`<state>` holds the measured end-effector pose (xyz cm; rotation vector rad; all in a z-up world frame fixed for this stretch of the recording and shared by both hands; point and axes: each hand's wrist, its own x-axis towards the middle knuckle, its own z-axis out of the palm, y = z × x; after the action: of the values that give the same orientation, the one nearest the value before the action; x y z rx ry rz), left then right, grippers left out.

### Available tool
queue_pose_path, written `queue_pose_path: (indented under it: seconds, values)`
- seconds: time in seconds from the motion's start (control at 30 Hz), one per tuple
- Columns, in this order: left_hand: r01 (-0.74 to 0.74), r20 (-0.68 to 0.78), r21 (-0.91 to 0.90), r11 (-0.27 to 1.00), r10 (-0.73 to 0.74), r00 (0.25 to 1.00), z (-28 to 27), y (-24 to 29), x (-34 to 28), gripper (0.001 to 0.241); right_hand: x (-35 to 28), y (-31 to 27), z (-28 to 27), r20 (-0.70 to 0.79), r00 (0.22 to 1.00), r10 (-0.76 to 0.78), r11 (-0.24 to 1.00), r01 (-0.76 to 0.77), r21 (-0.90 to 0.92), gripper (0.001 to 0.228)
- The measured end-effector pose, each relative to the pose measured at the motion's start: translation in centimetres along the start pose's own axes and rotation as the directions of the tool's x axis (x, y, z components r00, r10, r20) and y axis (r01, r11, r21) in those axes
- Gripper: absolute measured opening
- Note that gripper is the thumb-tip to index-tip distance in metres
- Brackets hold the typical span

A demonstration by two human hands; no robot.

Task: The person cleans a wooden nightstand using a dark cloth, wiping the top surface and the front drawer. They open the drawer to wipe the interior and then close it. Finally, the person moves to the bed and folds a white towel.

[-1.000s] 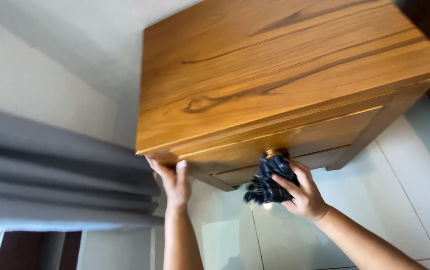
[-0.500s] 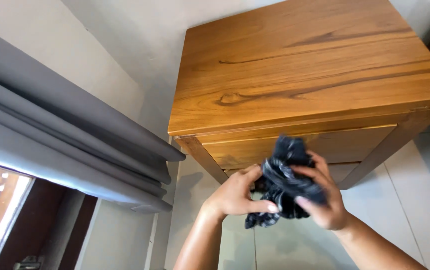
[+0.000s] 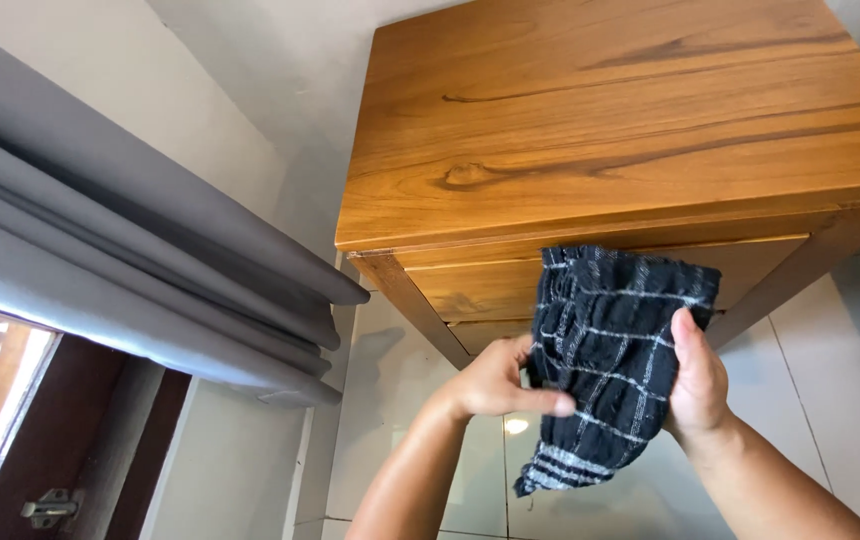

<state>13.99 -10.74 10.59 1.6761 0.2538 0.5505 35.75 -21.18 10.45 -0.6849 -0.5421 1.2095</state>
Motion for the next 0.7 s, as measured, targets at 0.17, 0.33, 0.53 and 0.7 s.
queue_pose_path:
  seconds: [0.17,0.33,0.53,0.7]
  values:
    - [0.181,-0.143,-0.112,0.977,-0.196,0.970,-0.6,-2.5,-1.2,0.036,0.5,3.2,-5.9,0.289,0.949,0.125,0.943,-0.023,-0.333,0.049]
    - [0.044,-0.206,0.057,0.997,-0.032,0.978,-3.1,-1.4,-1.7,0.026,2.2,1.7,-2.9,0.529,0.848,0.034,0.786,0.305,-0.538,0.031]
    - [-0.262,-0.137,0.166,0.951,0.286,0.949,-3.9,0.0,-1.4,0.022,1.9,3.6,-1.8,0.539,0.828,0.155,0.988,-0.121,-0.099,0.054]
    - [-0.217,-0.089,0.326,0.920,0.258,0.962,-3.6,2.1,-1.4,0.043,-0.3,5.2,-2.3,0.400,0.901,0.166,0.957,-0.049,-0.287,0.070]
